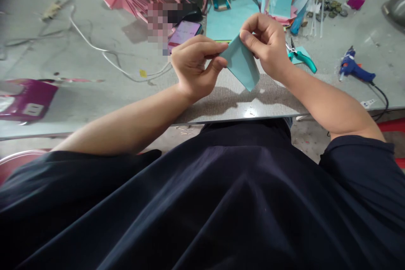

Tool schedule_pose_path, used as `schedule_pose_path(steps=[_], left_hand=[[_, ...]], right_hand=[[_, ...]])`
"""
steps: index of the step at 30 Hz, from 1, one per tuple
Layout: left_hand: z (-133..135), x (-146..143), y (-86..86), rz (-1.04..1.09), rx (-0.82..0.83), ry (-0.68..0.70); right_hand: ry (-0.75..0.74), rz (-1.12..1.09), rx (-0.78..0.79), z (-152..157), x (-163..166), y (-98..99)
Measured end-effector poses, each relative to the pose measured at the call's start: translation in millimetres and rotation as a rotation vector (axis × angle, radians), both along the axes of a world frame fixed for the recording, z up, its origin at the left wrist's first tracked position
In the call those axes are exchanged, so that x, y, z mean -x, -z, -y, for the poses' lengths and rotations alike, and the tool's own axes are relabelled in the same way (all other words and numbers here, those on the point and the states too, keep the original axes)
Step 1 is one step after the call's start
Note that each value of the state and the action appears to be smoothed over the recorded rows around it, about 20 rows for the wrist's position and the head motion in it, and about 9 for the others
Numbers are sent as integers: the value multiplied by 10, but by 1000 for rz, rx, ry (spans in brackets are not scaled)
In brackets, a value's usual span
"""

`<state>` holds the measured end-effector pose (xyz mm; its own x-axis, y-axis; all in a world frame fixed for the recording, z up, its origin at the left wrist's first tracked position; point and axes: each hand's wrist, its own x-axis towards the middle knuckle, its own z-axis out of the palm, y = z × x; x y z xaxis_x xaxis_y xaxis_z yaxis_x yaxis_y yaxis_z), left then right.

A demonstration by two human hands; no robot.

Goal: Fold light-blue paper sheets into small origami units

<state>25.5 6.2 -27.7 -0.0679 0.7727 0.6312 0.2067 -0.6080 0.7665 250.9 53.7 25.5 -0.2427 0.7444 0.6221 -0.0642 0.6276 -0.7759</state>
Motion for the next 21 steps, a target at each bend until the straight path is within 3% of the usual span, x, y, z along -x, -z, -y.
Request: schedule_pose_path(steps=[9,15,21], left_hand=[[253,-132,-206,-39,131,-16],[147,-113,-187,-39,90,-34],[68,-91,-155,23,112,-45]], right_hand=[[67,224,-210,207,-153,-81],[-8,403,-198,115,-183,-94],[59,492,-178,9,-182,-50]])
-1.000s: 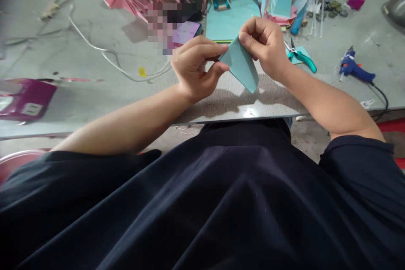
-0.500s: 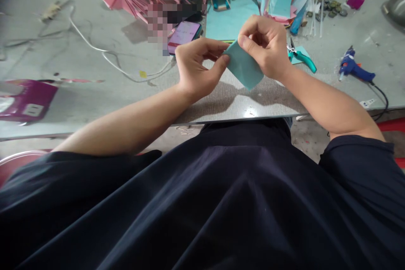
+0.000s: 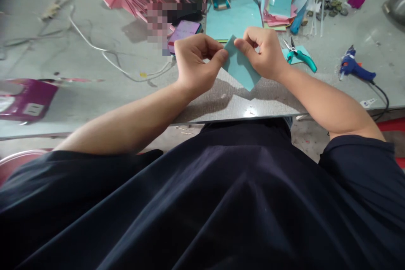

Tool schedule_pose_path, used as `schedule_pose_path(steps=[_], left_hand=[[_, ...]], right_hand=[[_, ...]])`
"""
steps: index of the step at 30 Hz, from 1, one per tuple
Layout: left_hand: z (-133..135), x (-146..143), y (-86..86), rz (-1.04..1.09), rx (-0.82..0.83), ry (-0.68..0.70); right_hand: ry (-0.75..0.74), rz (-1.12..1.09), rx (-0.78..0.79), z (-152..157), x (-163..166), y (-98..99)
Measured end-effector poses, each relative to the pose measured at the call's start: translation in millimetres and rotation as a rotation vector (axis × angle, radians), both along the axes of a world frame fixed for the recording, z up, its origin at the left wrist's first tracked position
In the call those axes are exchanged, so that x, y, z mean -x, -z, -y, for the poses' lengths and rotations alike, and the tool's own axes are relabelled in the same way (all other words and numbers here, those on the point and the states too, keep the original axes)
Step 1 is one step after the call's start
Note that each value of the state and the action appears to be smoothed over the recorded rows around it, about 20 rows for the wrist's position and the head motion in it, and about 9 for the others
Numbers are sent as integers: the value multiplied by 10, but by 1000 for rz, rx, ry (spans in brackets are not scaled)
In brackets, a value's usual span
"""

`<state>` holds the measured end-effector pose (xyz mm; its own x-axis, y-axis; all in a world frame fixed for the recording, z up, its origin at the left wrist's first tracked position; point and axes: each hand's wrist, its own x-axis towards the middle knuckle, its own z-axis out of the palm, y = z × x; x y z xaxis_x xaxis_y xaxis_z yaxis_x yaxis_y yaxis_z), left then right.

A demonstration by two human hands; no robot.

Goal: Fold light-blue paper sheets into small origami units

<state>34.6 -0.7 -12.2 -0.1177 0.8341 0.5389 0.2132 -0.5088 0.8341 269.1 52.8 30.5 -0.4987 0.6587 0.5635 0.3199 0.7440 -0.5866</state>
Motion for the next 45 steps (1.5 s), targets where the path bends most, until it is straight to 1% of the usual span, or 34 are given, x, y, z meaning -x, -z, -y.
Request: schedule_pose_path(steps=[5,9,12,17,20,22,24,25,27,30,32,34,36,39,41,43,45], left_hand=[[-90,16,32,53,11,16],[-87,15,-12,111,71,-28],[-89,25,-58,146,80,-60],[-149,55,-97,147,145,-15],[-162,53,-103,136,174,10],[-158,51,-106,148,232,7],[-146,53,-114,156,320,38],[-138,53,-125,163,371,66],[-115,46,-160,194,481,123],[-74,17,-238,311,646,118],[-56,2,-279,379,721,104],[-62,7,-293,412,743,111],[-92,29,-284,441,753,143],[-150,55,-282,545,803,196],[-163,41,-308,646,841,215],[-137,-7,-343,744,850,214],[-75,-80,-358,810,823,180]], right_hand=[[-2,79,28,-97,-17,23],[25,190,-29,-152,-71,-16],[19,237,-51,-215,-108,-18],[8,241,-56,-360,-162,24],[25,238,-69,-434,-209,-4],[40,199,-54,-477,-229,-39],[49,135,14,-517,-228,-54],[48,103,83,-537,-220,-48],[41,59,272,-578,-201,-8],[-10,43,517,-648,-205,81],[-68,8,616,-692,-237,114],[-109,-50,689,-734,-271,108],[-91,-116,719,-782,-282,74],[3,-221,662,-834,-246,19],[46,-260,586,-797,-197,14],[47,-231,455,-664,-132,46],[12,-154,245,-454,-47,108]])
